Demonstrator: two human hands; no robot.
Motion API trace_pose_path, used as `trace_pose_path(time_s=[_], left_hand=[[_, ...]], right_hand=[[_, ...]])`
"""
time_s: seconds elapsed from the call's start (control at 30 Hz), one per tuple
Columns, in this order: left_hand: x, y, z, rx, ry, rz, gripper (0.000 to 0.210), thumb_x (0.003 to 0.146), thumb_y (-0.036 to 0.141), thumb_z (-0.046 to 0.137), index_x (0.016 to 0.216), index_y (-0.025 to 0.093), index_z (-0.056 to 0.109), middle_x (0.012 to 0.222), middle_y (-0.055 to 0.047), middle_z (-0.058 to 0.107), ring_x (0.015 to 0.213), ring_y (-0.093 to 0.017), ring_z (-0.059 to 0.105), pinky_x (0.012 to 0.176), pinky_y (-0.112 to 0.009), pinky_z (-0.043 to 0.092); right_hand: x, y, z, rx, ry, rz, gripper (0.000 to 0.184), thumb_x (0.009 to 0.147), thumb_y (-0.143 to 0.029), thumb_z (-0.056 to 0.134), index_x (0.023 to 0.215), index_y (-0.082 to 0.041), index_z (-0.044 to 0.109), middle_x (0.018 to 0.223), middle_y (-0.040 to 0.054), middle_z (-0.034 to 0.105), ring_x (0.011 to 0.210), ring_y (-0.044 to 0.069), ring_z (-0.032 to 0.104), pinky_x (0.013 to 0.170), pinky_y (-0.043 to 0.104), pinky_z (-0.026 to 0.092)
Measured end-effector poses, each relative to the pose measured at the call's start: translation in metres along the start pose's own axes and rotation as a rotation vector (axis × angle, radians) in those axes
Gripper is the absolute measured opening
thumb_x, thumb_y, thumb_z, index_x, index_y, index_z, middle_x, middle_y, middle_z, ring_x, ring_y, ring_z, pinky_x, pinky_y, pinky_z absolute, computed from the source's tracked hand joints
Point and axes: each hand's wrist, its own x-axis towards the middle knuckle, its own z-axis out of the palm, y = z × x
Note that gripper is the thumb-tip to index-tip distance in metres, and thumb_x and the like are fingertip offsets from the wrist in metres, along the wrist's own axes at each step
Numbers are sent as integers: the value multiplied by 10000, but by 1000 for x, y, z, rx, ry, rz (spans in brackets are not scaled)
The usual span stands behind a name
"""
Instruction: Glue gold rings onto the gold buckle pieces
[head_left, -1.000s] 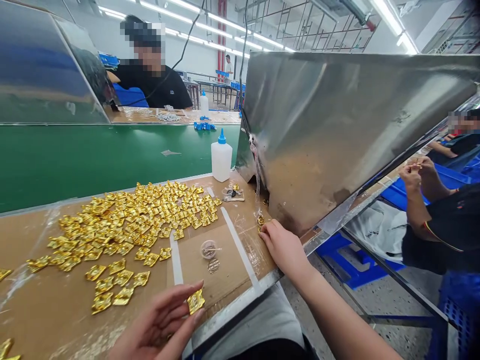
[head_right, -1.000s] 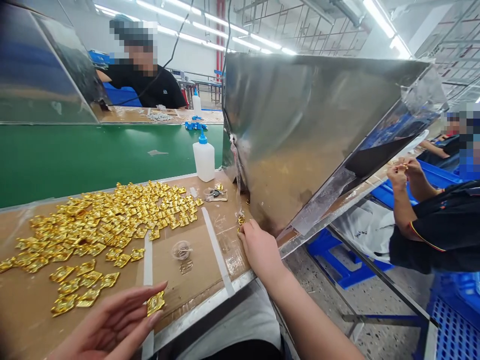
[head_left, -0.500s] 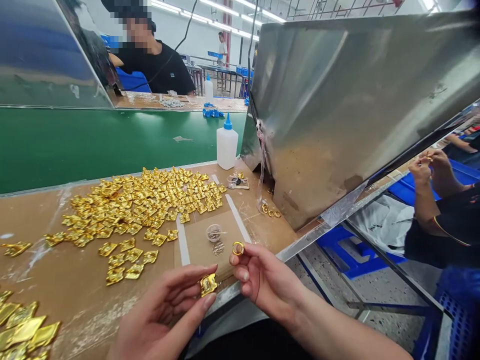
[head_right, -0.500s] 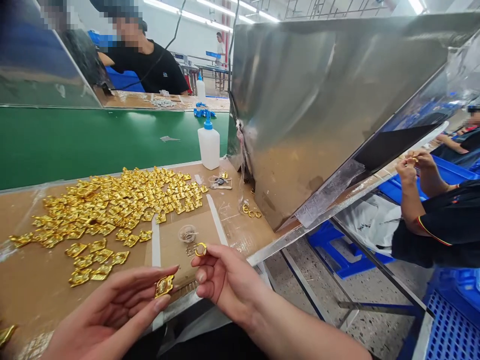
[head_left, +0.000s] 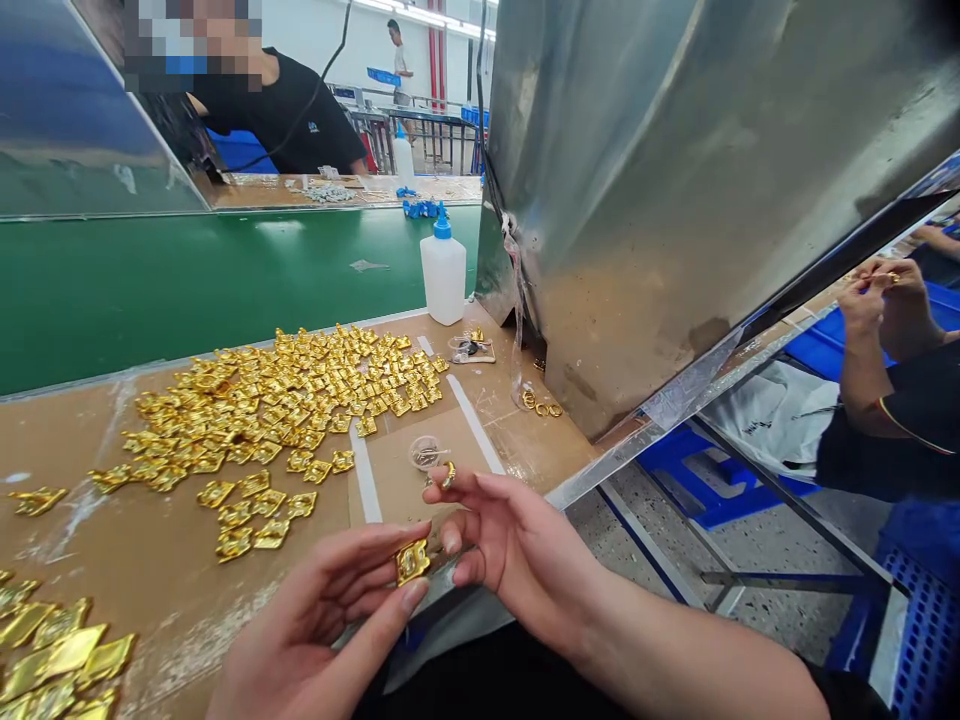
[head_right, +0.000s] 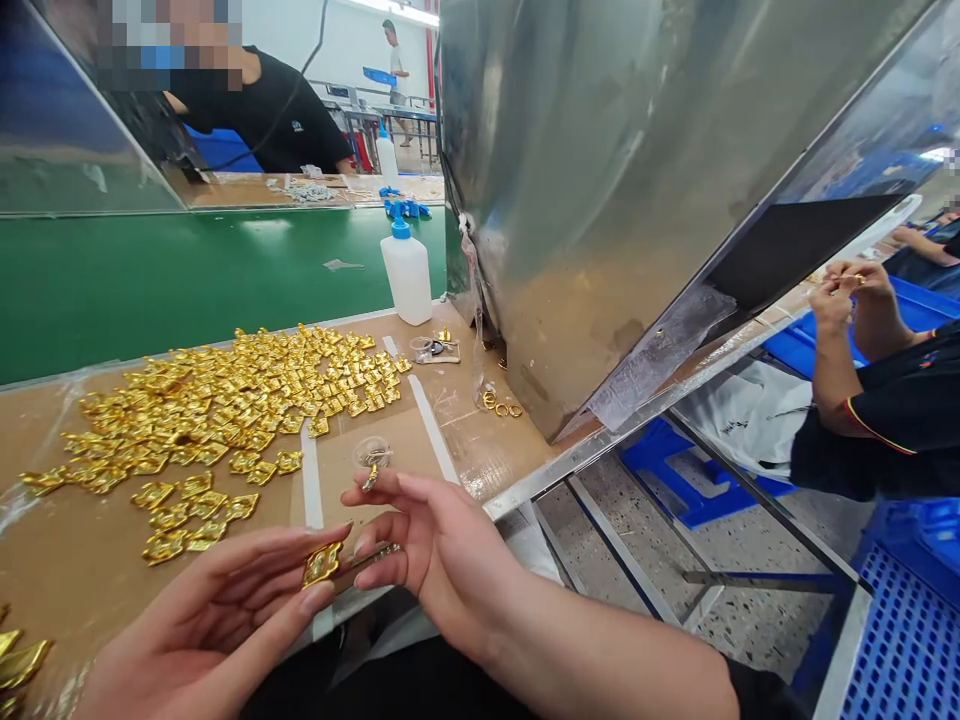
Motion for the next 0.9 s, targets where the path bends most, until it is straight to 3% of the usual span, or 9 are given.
trace_pose_path(time_s=[0.13, 0.33, 0.57, 0.67, 0.73, 0.8, 0.9], left_hand=[[1, 2, -2, 25, 25, 37, 263, 844, 399, 828, 1074, 295, 752, 992, -25, 819, 800, -195, 797, 705, -216, 668], [1, 7, 0, 47, 65, 42, 287, 822, 363, 845, 1078, 291, 738, 1013, -22, 820, 853, -189, 799, 724, -197, 660], [0, 8, 1, 1, 91, -26, 373, 768, 395, 891, 1071, 261, 722, 1014, -44, 805, 803, -211, 785, 696, -263, 684], [-1, 8, 1, 57, 96, -17, 370, 787, 384, 879, 1099, 272, 715, 1046, -30, 782, 720, -171, 756, 681, -260, 678], [-2, 9, 1, 122, 101, 11, 371, 805, 379, 864, 1126, 275, 709, 1038, -24, 767, 682, -159, 743, 643, -249, 668], [0, 10, 1, 185, 92, 71, 336, 840, 355, 834, 1140, 277, 704, 1025, -20, 751, 697, -161, 743, 621, -243, 658], [5, 11, 3, 257, 58, 206, 249, 909, 277, 754, 1150, 289, 692, 1016, -10, 726, 786, -166, 745, 646, -230, 647]], right_hand=[[-5, -3, 3, -43, -41, -12, 312, 980, -349, 611, 1173, -144, 745, 1235, 91, 647, 794, 95, 628, 590, 151, 556], [-8, -3, 5, -53, -16, 9, 323, 972, -355, 608, 1203, -168, 737, 1268, 102, 650, 795, 99, 597, 584, 145, 502], [-6, 1, -1, -160, 0, -37, 318, 965, -353, 615, 1199, -177, 737, 1260, 115, 661, 784, 108, 573, 559, 157, 464], [-10, 3, -5, -537, 1, -229, 284, 980, -326, 601, 1169, -177, 752, 1154, 103, 676, 817, 134, 599, 613, 209, 516], [-15, 2, -5, -910, -44, -422, 286, 1007, -291, 576, 1230, -205, 732, 1197, 97, 656, 985, 175, 630, 824, 301, 573], [-20, 2, -4, -1220, -115, -574, 335, 1025, -242, 551, 1339, -231, 666, 1289, 100, 615, 1171, 207, 596, 1034, 375, 522], [-24, 4, 0, -1434, -196, -600, 386, 1027, -202, 525, 1408, -219, 587, 1304, 116, 589, 1211, 214, 581, 1073, 382, 508]])
